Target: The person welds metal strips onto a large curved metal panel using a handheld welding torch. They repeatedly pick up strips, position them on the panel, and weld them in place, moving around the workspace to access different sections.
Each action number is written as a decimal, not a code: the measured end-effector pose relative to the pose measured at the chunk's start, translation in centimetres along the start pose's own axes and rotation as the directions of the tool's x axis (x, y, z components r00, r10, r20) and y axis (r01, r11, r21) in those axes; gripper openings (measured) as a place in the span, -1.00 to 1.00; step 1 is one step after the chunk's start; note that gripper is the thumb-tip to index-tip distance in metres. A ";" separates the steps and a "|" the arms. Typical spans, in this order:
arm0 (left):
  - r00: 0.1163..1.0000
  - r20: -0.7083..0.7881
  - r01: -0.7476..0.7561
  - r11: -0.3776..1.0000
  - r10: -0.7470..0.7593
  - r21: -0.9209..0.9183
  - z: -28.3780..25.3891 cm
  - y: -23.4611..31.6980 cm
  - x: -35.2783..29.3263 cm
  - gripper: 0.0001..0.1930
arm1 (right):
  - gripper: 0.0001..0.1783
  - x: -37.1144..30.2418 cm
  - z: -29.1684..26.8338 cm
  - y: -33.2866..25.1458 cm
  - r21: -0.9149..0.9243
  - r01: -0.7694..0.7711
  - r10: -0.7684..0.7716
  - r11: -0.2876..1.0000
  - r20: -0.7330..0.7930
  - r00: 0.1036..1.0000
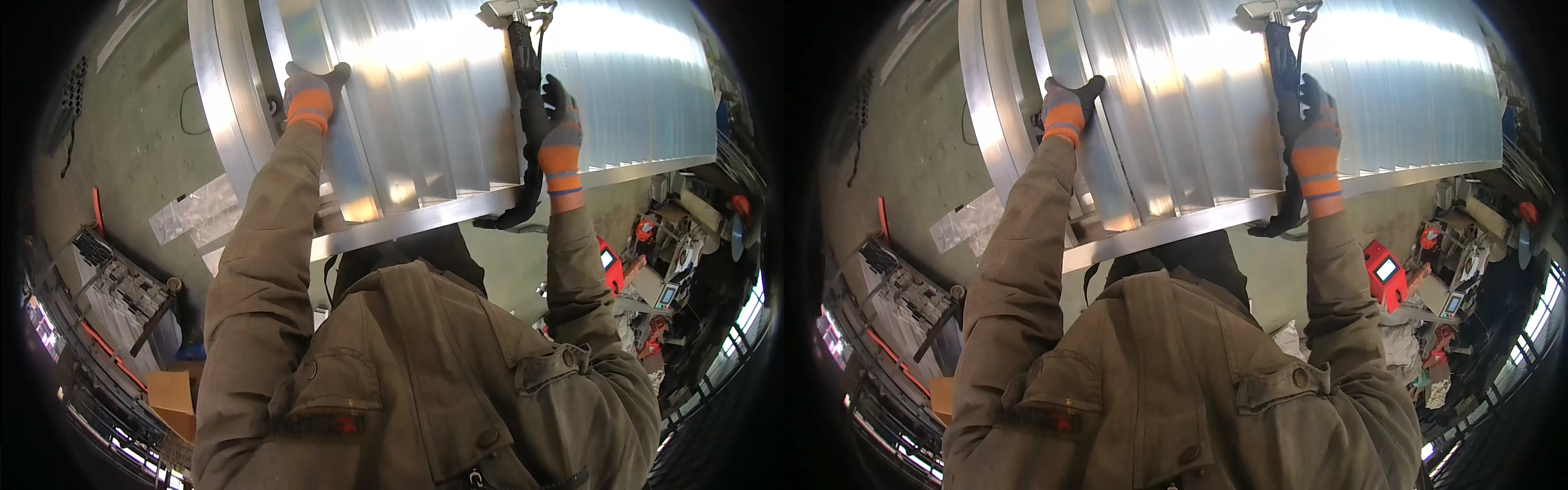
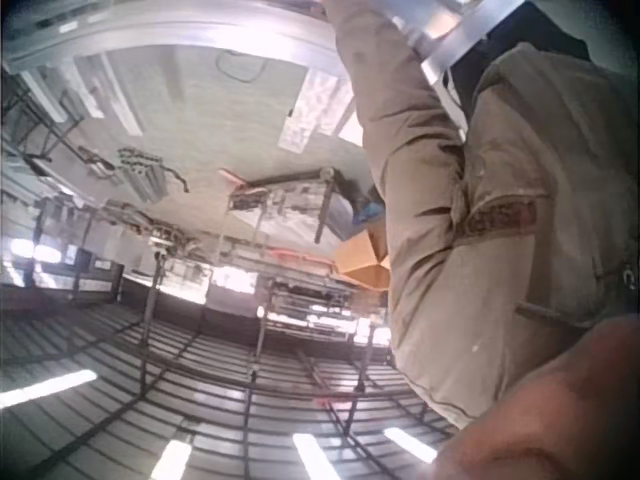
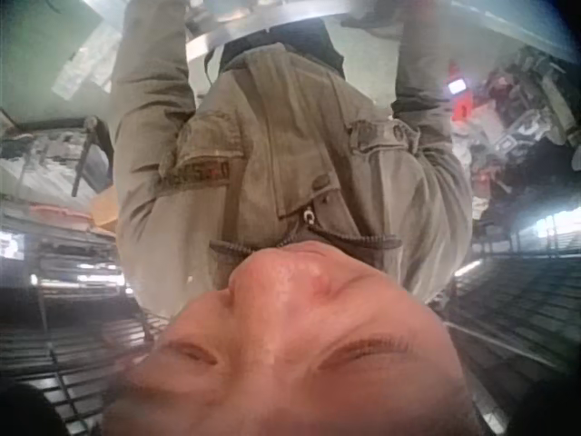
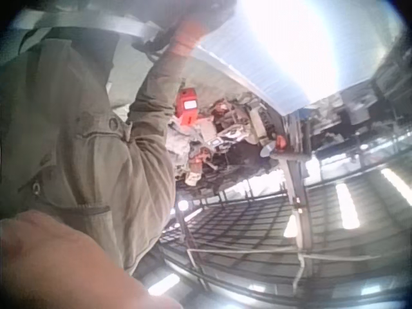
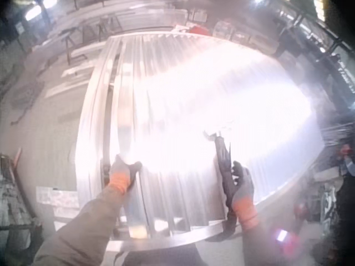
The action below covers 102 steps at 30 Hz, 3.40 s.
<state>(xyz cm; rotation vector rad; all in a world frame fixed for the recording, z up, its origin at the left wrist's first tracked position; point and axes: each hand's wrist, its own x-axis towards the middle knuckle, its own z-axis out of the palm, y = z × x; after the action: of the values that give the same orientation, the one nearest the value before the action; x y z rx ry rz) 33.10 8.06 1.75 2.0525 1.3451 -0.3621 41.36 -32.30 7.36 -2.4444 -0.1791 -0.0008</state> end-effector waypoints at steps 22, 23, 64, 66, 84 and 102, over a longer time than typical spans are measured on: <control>0.988 -0.103 -0.119 0.993 0.118 0.003 1.2 -0.8 -0.2 0.27 | -0.27 5.8 2.0 0.3 -0.556 0.290 -0.216 0.779 0.197 0.956; 0.987 -0.103 -0.123 0.992 0.123 0.011 1.2 -0.9 -0.1 0.26 | -0.26 6.1 2.0 0.4 -0.552 0.301 -0.235 0.778 0.189 0.953; 0.997 0.054 -0.051 0.998 0.048 0.048 0.6 -0.8 1.1 0.42 | -0.34 14.2 -2.2 -3.6 -0.367 0.249 -0.107 0.896 0.365 0.925; 0.997 0.068 -0.037 0.999 0.035 0.031 0.5 -0.7 0.9 0.26 | -0.50 11.9 -5.8 -6.2 -0.161 0.152 -0.088 0.975 0.345 0.934; 0.718 0.089 -0.678 0.664 0.690 0.316 3.7 -4.4 3.1 -0.40 | -0.62 -0.5 -8.2 -27.7 0.081 0.527 -0.295 0.846 0.894 0.336; 0.877 -0.128 -0.467 0.884 0.463 -0.002 4.9 -3.1 3.0 0.19 | -0.54 -3.0 5.5 -25.6 0.247 0.667 -0.164 0.703 0.969 -0.187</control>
<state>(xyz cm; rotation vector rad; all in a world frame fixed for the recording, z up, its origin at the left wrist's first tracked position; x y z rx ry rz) 32.18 7.81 -4.72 2.3153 0.8670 0.0035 34.86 -9.73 19.27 -1.9367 -1.8820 1.6494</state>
